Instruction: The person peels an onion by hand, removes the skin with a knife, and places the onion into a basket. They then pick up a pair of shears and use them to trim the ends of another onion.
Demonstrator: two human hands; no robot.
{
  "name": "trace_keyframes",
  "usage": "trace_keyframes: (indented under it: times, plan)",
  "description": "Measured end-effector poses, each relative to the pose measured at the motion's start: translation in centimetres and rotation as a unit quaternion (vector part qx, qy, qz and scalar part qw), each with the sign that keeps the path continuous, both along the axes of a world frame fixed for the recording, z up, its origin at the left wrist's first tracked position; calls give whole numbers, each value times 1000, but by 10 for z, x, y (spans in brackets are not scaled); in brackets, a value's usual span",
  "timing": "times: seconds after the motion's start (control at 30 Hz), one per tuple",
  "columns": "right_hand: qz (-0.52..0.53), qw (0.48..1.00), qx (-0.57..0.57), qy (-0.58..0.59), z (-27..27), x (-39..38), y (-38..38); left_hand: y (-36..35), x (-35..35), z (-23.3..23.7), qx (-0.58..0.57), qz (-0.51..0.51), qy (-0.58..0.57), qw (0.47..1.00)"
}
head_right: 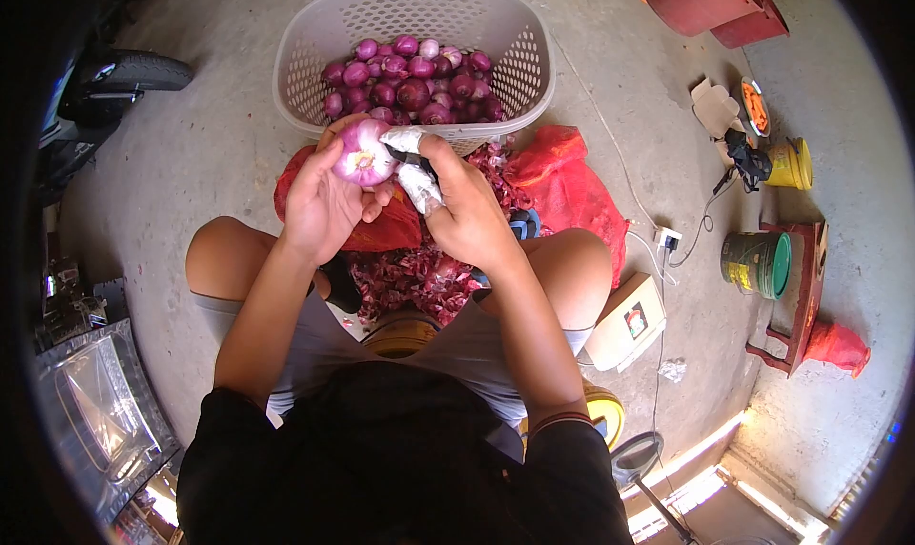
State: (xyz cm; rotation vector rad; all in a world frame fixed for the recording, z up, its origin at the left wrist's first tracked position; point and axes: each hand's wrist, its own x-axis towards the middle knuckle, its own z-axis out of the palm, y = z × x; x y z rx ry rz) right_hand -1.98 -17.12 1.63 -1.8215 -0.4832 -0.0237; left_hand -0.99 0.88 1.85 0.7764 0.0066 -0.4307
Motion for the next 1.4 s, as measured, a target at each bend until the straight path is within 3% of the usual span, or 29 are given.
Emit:
trace_keyframes:
  times: [0.37,0.47,0.77,0.87,1.07,1.27,1.4]
  plan:
    - [-19,988,118,101,-4,1,3,1,0,2,-15,7,-11,1000]
    - [-40,990,108,79,-13,5,-1,3,0,-1,-38,-17,-26,999]
    - [74,979,144,125,-2,1,-7,6,2,-5,-56,-3,3,998]
    - [49,983,129,119,-9,-2,-4,4,2,-6,-48,-2,35,998]
    - [38,982,122,140,-6,0,-6,9,5,-18,-147,-84,35,985]
    - [27,987,146,69,0,0,-1,-3,1,6,-38,-27,74,996]
    - [9,982,162,95,-2,0,-4,-1,2,-7,-38,-20,71,997]
